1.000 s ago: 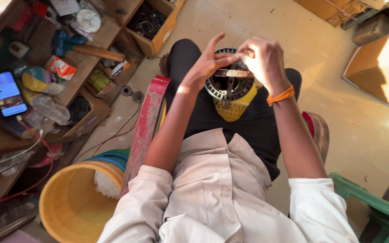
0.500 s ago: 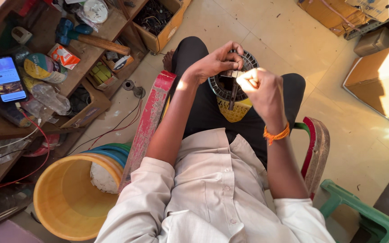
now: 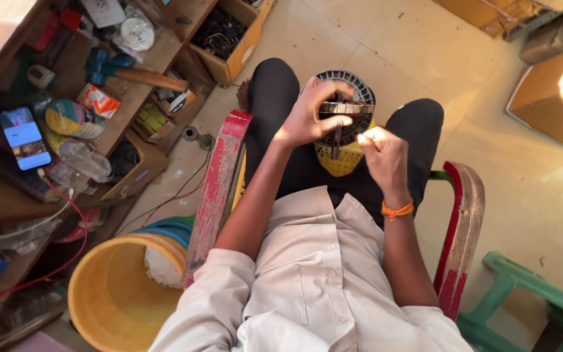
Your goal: The person sits on a chair and uses a small tool to scrape or clean the surface of a cylindrical electrical component held in their hands. They repeatedly rotate the component and work on different sections of its surface.
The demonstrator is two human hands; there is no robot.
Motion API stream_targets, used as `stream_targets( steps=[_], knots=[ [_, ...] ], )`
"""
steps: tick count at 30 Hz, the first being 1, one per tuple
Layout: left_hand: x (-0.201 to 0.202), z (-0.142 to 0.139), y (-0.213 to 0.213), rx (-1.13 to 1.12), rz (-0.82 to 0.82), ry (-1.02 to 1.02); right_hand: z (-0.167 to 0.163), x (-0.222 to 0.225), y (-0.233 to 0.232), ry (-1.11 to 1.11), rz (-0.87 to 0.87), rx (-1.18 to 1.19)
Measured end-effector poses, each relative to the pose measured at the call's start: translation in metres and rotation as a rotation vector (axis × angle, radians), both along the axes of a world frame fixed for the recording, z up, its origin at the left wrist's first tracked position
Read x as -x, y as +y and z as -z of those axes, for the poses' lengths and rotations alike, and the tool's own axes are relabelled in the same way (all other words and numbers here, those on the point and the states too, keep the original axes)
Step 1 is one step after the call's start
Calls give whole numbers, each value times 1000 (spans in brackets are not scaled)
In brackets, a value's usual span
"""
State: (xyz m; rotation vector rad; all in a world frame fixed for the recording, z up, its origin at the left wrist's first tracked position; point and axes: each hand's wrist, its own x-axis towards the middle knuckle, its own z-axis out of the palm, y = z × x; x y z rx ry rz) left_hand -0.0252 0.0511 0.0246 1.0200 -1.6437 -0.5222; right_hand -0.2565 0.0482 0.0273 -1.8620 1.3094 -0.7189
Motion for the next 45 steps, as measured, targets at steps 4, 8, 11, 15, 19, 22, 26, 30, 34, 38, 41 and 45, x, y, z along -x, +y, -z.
stream_targets(
  steps=[4,8,11,15,19,22,26,30,34,38,41,45],
  knots=[
    [8,3,-2,3,-97,-81,-12,13,-8,-89,-9,32],
    [9,9,-3,31,-114,-89,-34,10,-16,-129,-51,126],
    [9,12,-3,14,-118,-84,-45,-6,-27,-200,-144,124],
    [11,11,-3,2,-133,-89,-51,-25,-49,-110,-141,110],
    [10,7,-1,-71,-74,10,-50,-39,-79,-20,-160,308],
    [3,2,-4,-356,107,396,-50,-49,-94,68,-187,218],
    [-7,-2,-23,-750,182,839,-54,-58,-96,22,-320,169],
    [-11,6,-25,-653,283,794,-65,-59,-87,50,-258,290],
    [-21,16,-27,-625,424,772,-68,-53,-46,20,-97,151],
    [-25,20,-36,-639,470,715,-56,-59,-13,7,-90,300],
    [-28,21,-38,-640,508,680,-44,-61,-2,-97,-55,239],
    [-31,19,-41,-680,572,629,-28,-56,7,-56,2,236]
  ],
)
